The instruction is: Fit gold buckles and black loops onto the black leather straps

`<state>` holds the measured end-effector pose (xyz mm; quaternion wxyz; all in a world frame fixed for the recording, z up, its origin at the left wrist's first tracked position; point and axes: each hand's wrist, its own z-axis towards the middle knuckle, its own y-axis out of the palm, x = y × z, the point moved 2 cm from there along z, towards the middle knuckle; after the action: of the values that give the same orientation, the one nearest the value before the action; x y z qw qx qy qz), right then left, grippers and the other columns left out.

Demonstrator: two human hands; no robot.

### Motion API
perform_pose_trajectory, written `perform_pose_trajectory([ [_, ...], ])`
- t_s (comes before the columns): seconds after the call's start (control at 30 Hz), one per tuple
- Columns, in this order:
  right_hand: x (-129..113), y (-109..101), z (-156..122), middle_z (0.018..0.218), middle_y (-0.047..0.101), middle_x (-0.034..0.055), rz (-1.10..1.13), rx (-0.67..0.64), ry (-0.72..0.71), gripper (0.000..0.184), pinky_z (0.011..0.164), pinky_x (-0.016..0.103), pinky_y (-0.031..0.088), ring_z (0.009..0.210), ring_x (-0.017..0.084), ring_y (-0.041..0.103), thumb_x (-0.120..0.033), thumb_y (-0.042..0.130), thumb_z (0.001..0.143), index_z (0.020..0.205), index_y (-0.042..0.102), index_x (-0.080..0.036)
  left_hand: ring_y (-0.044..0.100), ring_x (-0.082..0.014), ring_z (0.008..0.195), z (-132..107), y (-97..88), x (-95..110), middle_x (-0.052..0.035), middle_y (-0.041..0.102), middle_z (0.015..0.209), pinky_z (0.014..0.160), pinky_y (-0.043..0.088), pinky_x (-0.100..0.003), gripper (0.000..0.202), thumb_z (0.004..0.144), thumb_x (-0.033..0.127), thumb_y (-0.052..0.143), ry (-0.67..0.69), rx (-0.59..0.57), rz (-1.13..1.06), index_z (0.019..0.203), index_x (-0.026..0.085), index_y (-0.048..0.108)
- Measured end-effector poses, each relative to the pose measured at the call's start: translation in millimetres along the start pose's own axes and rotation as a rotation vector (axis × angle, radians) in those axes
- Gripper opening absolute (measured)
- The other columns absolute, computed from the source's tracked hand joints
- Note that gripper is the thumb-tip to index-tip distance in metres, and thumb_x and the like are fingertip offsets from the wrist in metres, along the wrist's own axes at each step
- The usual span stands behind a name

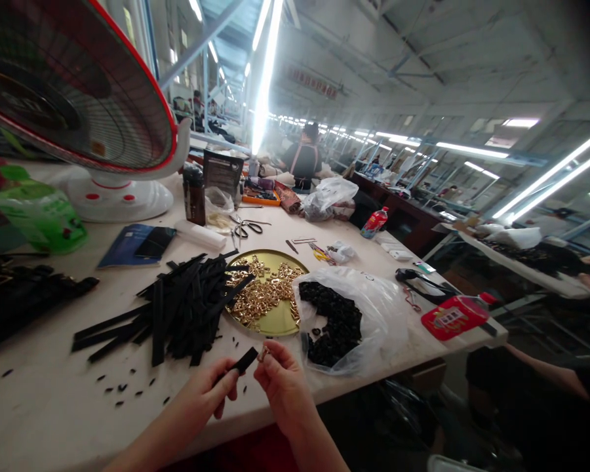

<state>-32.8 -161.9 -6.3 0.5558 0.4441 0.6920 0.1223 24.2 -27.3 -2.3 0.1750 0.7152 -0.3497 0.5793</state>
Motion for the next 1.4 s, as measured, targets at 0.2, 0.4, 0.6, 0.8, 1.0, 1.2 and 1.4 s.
perform_pose_trajectory([
  [0.2, 8.1, -0.7, -5.2, 0.076, 0.064, -0.0003, 0.072, -0.021, 0.087, 0.032, 0.061, 0.020, 0.048, 0.059, 0.007, 0.057, -0.021, 0.080, 0.053, 0.082, 0.066, -0.019, 0.043, -0.0071, 0.043, -6.9, 1.9, 0.1, 0.0053, 0.051, 0.063, 0.042, 0.031, -0.018, 0.030, 0.080, 0.046, 0.041, -0.002, -0.048, -0.002, 0.080, 0.019, 0.055],
  [0.4, 27.1, 0.9, -12.5, 0.067, 0.062, -0.0007, -0.101, -0.083, 0.093, 0.029, 0.057, 0.021, 0.044, 0.054, 0.007, 0.052, -0.027, 0.077, 0.059, 0.084, 0.067, -0.016, 0.055, -0.0157, 0.065, -11.3, 0.9, 14.5, 0.0000, 0.062, 0.072, 0.058, 0.041, -0.023, 0.023, 0.079, 0.037, 0.045, 0.084, -0.023, 0.204, 0.084, 0.020, 0.061],
  [0.6, 27.0, 4.3, -12.4, 0.064, 0.059, -0.0011, -0.347, -0.029, -0.194, 0.016, 0.054, 0.021, 0.037, 0.057, 0.009, 0.048, -0.028, 0.069, 0.068, 0.075, 0.063, -0.015, 0.053, -0.0140, 0.064, -11.2, 4.6, 16.2, 0.0003, 0.059, 0.076, 0.058, 0.043, -0.023, 0.016, 0.076, 0.024, 0.042, 0.100, -0.046, 0.042, 0.083, 0.018, 0.055],
  [0.8, 34.8, -1.4, -9.7, 0.063, 0.055, -0.0020, -0.274, -0.020, -0.150, 0.016, 0.056, 0.021, 0.036, 0.056, 0.009, 0.045, -0.029, 0.065, 0.072, 0.072, 0.058, -0.015, 0.051, -0.0136, 0.062, -16.1, 0.6, 15.6, -0.0001, 0.058, 0.076, 0.059, 0.042, -0.024, 0.018, 0.077, 0.026, 0.040, 0.074, -0.063, 0.160, 0.082, 0.017, 0.055],
  [1.0, 39.3, -5.8, -7.2, 0.064, 0.055, -0.0016, -0.235, -0.068, -0.074, 0.015, 0.057, 0.023, 0.036, 0.055, 0.009, 0.043, -0.029, 0.063, 0.072, 0.076, 0.057, -0.015, 0.054, -0.0163, 0.070, -21.7, -1.4, 14.8, 0.0010, 0.059, 0.072, 0.067, 0.040, -0.026, 0.014, 0.075, 0.022, 0.040, 0.062, 0.003, 0.286, 0.077, 0.019, 0.054],
  [1.2, 25.7, -0.9, -13.9, 0.057, 0.050, -0.0039, -0.430, -0.028, -0.172, 0.019, 0.055, 0.022, 0.035, 0.054, 0.009, 0.042, -0.031, 0.065, 0.069, 0.069, 0.056, -0.015, 0.048, -0.0117, 0.056, -15.3, 5.5, 10.4, 0.0023, 0.056, 0.071, 0.055, 0.039, -0.022, 0.025, 0.076, 0.040, 0.045, 0.027, -0.041, 0.122, 0.079, 0.017, 0.055],
  [1.4, 24.9, -1.4, -15.8, 0.056, 0.051, -0.0030, -0.403, -0.086, -0.114, 0.027, 0.048, 0.020, 0.030, 0.049, 0.007, 0.040, -0.040, 0.062, 0.072, 0.068, 0.056, -0.014, 0.043, -0.0091, 0.047, -11.0, 11.2, 9.0, 0.0041, 0.054, 0.061, 0.047, 0.035, -0.021, 0.025, 0.069, 0.042, 0.048, -0.040, -0.040, 0.010, 0.065, 0.018, 0.051],
])
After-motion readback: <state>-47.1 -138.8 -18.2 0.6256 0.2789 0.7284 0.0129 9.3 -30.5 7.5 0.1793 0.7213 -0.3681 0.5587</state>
